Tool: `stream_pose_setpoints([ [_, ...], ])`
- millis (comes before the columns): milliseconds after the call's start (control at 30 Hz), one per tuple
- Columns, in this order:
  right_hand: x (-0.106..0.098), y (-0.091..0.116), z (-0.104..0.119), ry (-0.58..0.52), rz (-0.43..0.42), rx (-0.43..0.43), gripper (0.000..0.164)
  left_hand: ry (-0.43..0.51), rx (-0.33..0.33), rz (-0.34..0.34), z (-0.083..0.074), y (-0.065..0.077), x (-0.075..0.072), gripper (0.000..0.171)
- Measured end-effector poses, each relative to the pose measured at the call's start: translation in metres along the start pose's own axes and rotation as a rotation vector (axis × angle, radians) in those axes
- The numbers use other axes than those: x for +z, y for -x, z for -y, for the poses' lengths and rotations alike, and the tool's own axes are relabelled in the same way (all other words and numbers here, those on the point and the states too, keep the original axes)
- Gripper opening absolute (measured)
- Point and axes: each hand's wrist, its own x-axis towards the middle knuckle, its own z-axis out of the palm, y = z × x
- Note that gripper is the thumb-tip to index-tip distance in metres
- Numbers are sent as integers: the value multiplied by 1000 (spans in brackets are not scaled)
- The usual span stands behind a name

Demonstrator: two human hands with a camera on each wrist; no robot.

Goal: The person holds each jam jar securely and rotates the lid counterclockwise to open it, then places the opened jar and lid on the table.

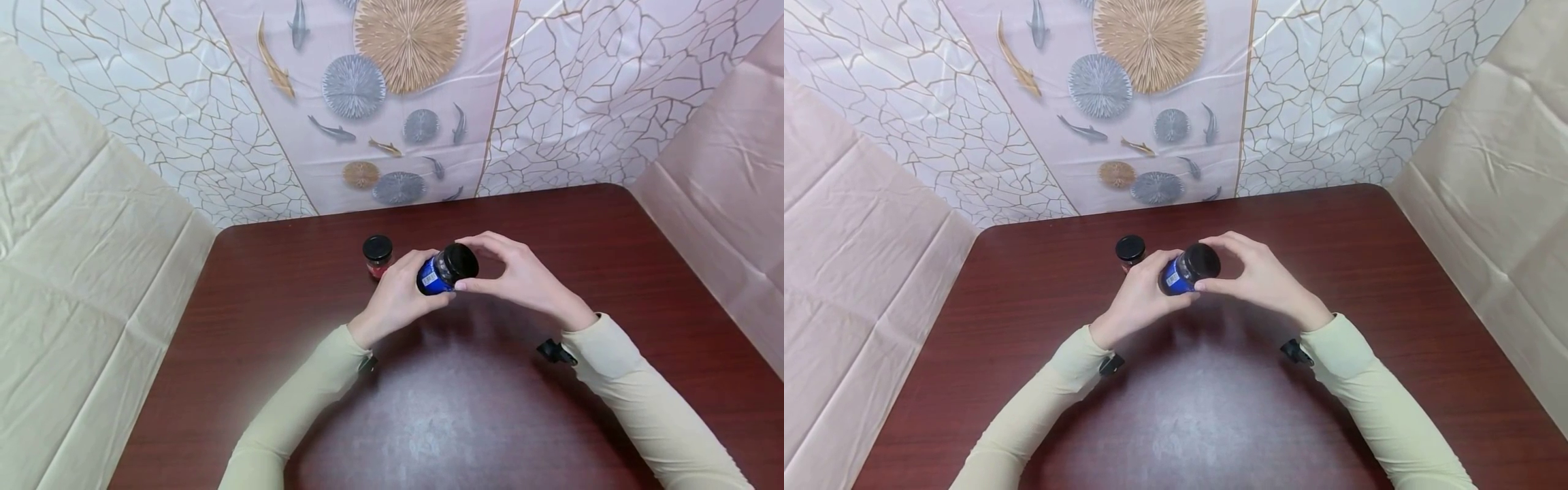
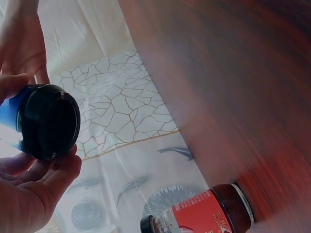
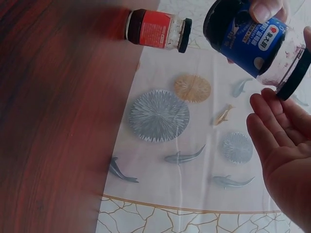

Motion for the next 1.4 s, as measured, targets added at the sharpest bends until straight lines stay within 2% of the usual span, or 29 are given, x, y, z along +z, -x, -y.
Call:
stream_pose_setpoints([
  [167,6,1,-23,-36,-24,17,57,4,17,-7,0,0,1,66],
  [300,6,2,-23,-42,-33,3,57,-1,18,3,-2,0,1,67],
  [633,2,3,-25,-29,-13,-137,62,-10,77,12,-4,1,4,65],
  [767,0,3,-19,-36,15,-153,63,-5,85,10,-4,1,4,66],
  [1033,-7,6,13,-47,31,-127,66,4,90,-4,-2,3,3,66],
  [1167,-7,7,16,11,31,-90,70,8,101,-13,-1,3,3,66],
  [1300,-6,7,14,51,18,-103,70,6,101,-17,-1,3,2,66],
  [1400,-5,7,13,42,-1,-115,65,4,95,-10,-2,3,2,65],
])
